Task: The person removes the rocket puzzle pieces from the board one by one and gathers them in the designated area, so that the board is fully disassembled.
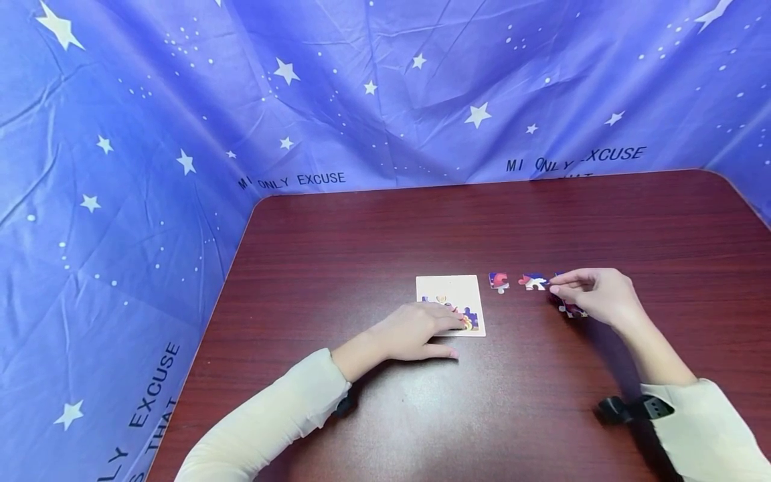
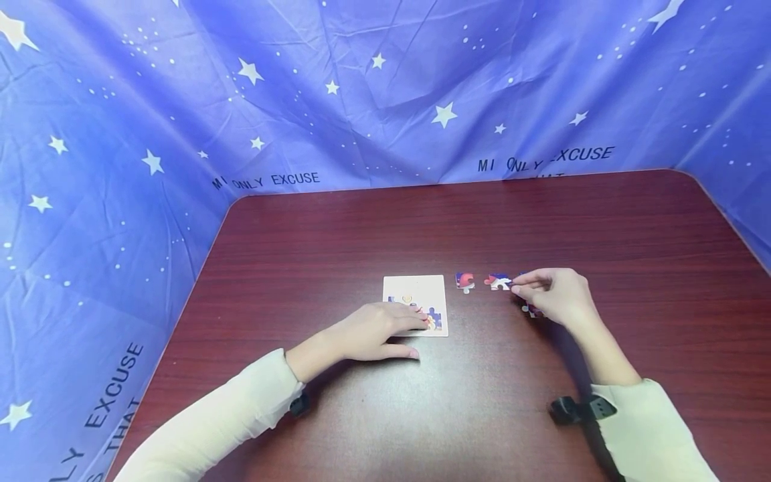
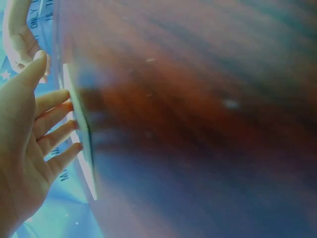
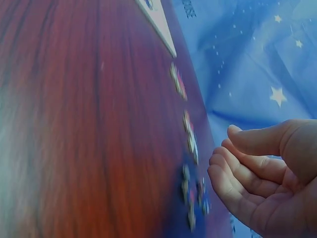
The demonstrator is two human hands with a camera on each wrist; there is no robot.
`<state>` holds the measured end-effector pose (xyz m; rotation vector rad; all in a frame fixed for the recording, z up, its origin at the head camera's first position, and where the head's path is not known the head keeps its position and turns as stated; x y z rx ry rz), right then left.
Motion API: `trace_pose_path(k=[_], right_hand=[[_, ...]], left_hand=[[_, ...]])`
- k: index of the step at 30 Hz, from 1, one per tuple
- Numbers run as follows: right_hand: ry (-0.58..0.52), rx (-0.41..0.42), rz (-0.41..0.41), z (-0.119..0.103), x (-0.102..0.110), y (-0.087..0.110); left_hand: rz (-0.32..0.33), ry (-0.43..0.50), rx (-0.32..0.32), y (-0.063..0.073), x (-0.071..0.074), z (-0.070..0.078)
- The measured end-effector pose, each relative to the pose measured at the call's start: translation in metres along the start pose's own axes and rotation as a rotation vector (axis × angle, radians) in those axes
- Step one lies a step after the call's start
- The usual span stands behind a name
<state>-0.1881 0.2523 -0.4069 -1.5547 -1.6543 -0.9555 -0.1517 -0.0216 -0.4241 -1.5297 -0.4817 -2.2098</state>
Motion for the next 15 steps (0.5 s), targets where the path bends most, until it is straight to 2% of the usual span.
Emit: trace_pose_path(k=[6, 15], right_hand=[[-0.051, 0.048, -0.045, -0.03, -0.01, -0.009], [-0.051, 0.151, -0.082, -0.068, -0.031, -0.018]], left_hand=[[-0.022, 0.016, -0.019, -0.005, 0.004, 0.002], [-0.042, 0.031, -0.018, 0.0, 0.005, 0.002]])
Point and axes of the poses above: each hand's wrist, its own y-axis away from the middle knuckle, its own x-axis out of the back of the hand, z = x × y, the point moved 6 cm from there along -y, towards the middle knuckle, and after that the axes turned 9 degrees about y, right-handed, at the moved point
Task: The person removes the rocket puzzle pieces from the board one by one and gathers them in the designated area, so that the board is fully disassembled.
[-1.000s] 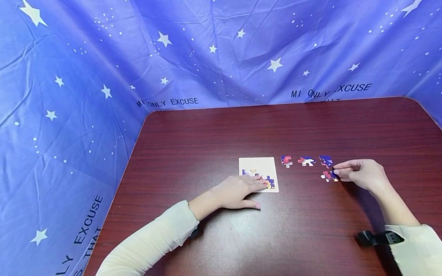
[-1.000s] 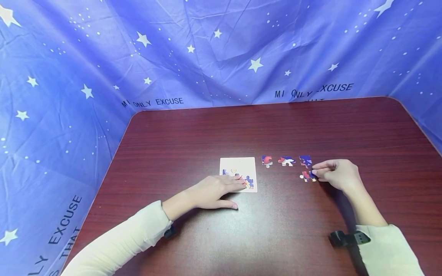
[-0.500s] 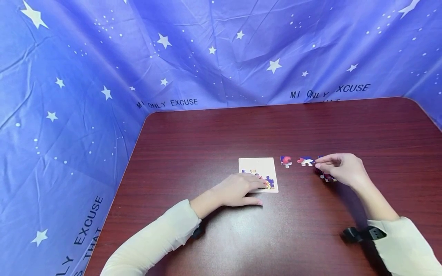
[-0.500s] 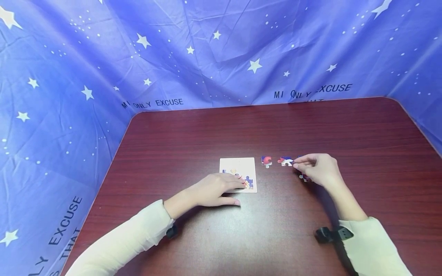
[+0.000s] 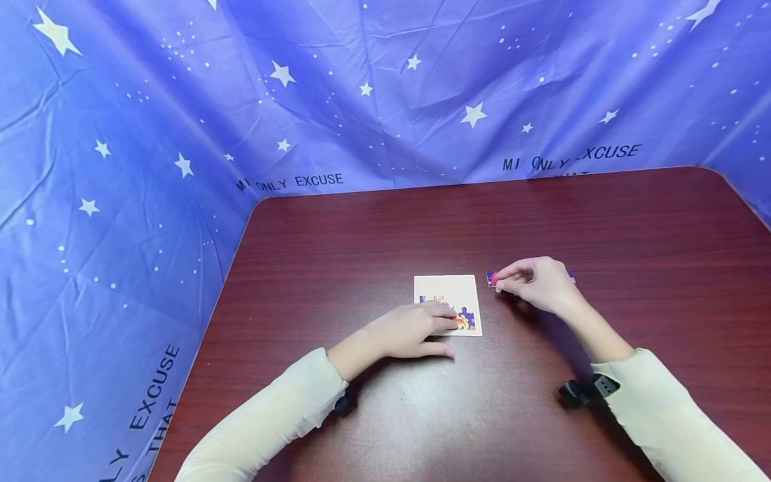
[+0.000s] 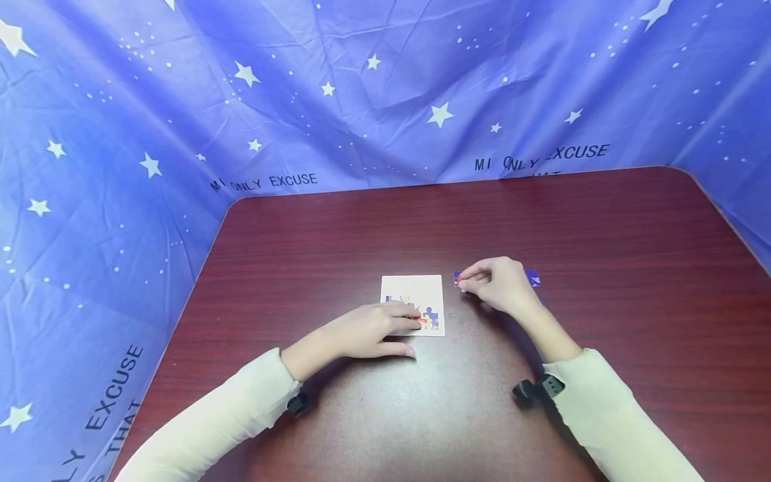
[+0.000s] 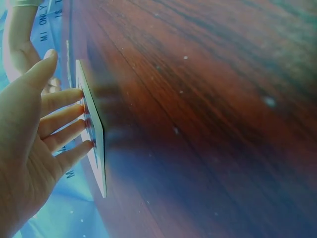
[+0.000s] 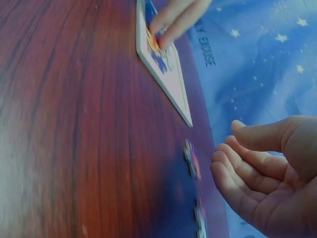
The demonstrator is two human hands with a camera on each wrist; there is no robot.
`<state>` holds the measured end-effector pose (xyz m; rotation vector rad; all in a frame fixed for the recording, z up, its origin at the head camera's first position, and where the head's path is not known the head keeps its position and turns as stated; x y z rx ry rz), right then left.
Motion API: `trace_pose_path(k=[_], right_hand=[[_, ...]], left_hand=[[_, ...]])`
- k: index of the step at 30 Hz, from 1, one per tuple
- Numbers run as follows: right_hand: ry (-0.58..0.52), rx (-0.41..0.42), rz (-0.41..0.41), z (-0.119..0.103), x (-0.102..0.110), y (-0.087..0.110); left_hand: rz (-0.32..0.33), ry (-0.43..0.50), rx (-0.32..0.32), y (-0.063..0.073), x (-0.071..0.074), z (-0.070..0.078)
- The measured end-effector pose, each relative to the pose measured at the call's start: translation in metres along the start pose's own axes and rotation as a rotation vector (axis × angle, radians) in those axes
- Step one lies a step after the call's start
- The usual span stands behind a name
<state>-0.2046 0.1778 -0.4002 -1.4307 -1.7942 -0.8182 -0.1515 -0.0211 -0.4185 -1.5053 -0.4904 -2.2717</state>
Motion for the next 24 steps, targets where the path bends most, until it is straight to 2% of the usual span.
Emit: trace_pose_path(k=[5, 15, 24], right_hand=[[-0.026, 0.033, -0.035, -0.012, -0.014, -0.005], [-0.005, 0.091, -0.058, -0.033, -0.036, -0.014], [0.003, 0.167, -0.088, -0.05, -0.048, -0.016]], left_hand=[[-0.003, 0.0, 0.012, 0.007, 0.001, -0.001], [0.055, -0.034, 0.002, 0.025, 0.003, -0.01], [0.073, -0.031, 0.009, 0.038, -0.003, -0.015]])
Point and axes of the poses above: each hand's wrist, its own y-axis away from the middle knuckle, its own x-axis out of the back of the hand, z = x × y, the point moved 6 cm from there along -y, towards the middle knuckle, and after that the axes turned 9 degrees about y, right-handed, at the moved point
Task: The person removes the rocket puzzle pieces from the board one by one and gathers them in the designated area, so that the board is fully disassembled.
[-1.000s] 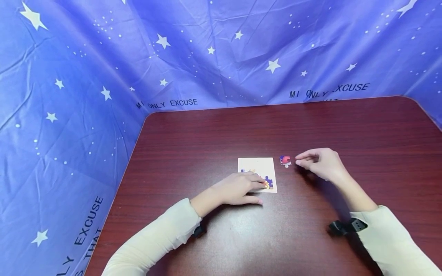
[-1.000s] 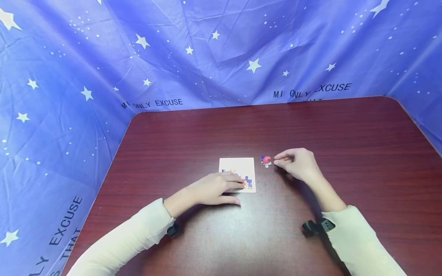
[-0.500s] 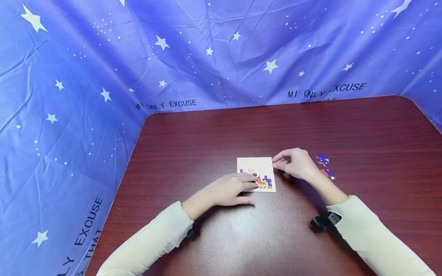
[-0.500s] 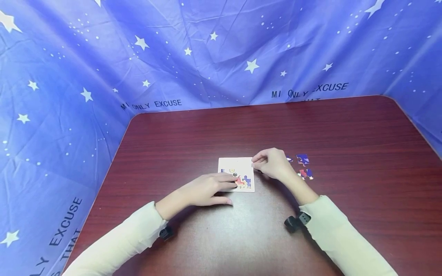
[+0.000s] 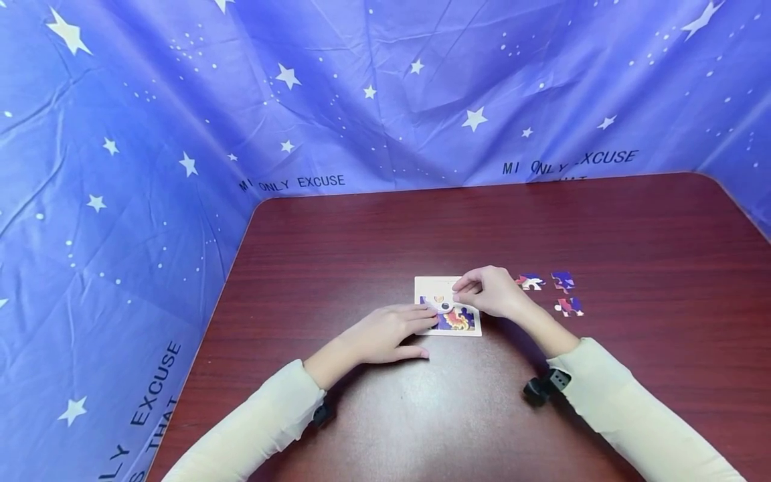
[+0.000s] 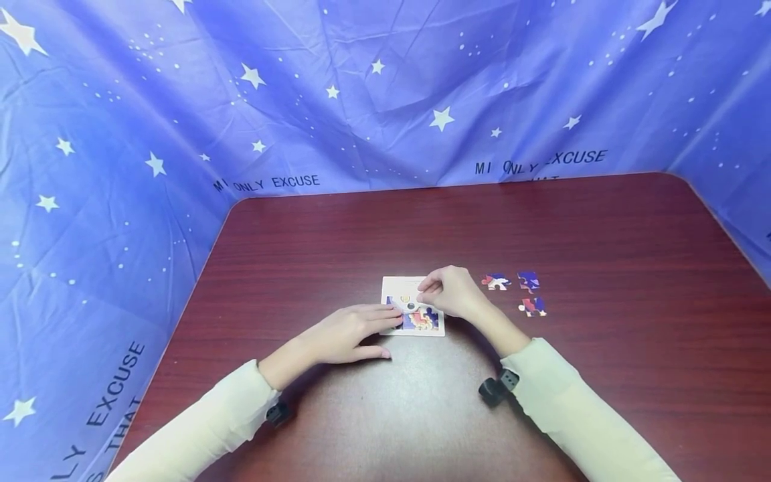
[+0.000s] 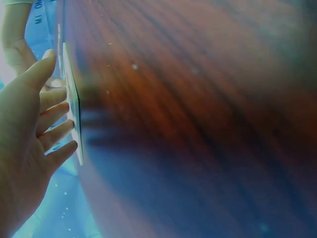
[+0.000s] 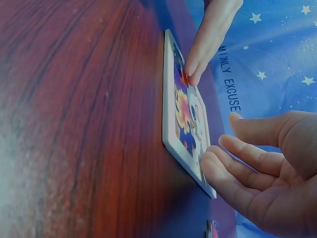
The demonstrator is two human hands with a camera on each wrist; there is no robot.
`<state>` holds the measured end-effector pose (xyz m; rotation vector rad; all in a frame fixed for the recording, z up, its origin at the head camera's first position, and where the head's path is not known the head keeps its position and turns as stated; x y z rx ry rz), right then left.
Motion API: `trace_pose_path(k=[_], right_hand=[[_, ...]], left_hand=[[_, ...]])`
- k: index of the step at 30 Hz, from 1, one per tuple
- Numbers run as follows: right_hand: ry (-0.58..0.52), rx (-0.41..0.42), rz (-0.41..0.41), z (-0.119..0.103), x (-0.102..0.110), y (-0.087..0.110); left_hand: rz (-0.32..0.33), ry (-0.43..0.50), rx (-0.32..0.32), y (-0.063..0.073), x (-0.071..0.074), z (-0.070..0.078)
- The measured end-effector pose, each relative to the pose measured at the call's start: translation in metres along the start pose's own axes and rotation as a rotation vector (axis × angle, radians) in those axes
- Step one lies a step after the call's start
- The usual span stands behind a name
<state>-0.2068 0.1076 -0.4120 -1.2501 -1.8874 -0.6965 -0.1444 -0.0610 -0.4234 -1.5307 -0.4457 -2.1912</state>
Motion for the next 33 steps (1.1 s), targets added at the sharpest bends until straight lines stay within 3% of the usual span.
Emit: trace_pose_path(k=[8, 17, 33], right_hand=[[0.011, 0.012, -0.045, -0.004, -0.006, -0.003], [0.008, 0.047, -0.081, -0.01, -0.01, -0.005], [-0.005, 0.002, -0.081, -0.013, -0.01, -0.009]], left_hand=[[-0.01, -0.022, 0.003, 0.004, -0.006, 0.001], [0.003, -0.022, 0.044, -0.001, 0.001, 0.002], [-0.003, -0.04, 0.069, -0.002, 0.001, 0.004]])
Point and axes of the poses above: each hand's wrist, its own y-axis away from the middle knuckle, its own x-axis out of the back of the hand, z = x × y, the point moved 6 cm from there along -y, towards the middle knuckle, and after that the axes turned 9 degrees about y, right-handed, at the moved point
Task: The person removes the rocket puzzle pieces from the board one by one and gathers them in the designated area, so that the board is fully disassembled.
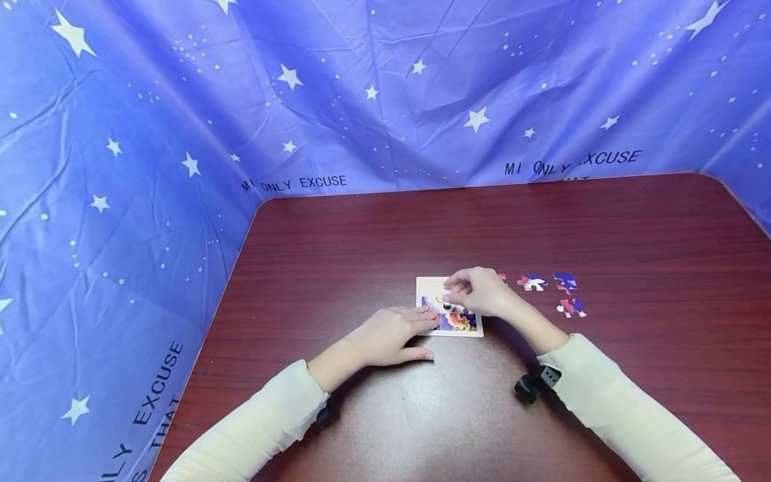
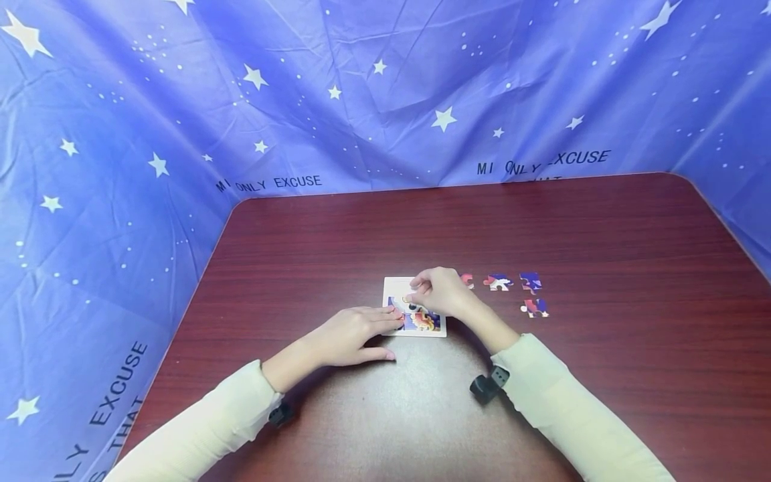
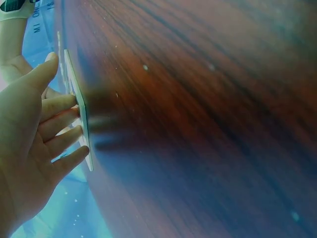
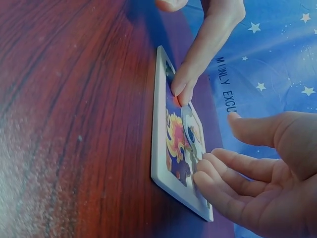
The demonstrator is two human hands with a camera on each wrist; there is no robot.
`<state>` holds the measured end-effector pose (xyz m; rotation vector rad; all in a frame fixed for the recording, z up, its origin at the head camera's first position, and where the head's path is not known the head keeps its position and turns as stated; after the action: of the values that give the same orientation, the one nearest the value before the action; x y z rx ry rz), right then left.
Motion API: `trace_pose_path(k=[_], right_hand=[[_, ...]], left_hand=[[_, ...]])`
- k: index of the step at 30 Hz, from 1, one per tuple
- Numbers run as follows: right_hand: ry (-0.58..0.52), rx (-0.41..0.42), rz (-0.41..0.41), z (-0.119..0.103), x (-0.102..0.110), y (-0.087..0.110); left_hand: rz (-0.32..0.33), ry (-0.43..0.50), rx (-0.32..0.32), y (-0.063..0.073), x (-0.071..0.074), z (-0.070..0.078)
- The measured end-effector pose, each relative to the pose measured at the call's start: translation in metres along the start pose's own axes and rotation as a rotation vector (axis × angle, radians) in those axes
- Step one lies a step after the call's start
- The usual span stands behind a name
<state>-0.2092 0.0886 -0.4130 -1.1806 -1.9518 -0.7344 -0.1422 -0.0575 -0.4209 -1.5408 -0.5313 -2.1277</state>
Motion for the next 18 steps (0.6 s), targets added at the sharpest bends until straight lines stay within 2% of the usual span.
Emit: trace_pose_path(k=[10, 18], right_hand=[[-0.012, -0.045, 0.013, 0.0023, 0.0002, 0.0014], [-0.018, -0.021, 0.062, 0.005, 0.0004, -0.0014]], left_hand=[[0.01, -0.01, -0.002, -0.0014, -0.0007, -0.0002], [-0.001, 0.024, 0.016, -0.0024, 0.0009, -0.0004]])
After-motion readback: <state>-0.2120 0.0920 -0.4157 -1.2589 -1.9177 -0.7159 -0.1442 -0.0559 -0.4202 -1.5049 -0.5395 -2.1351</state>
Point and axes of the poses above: each hand's wrist, its own y-axis away from the middle knuckle, its own x-axis out of the back of the hand, z = x × y, the point moved 6 cm from there along -y, towards the middle knuckle, and after that the axes turned 9 degrees about y, right-handed, at the moved point
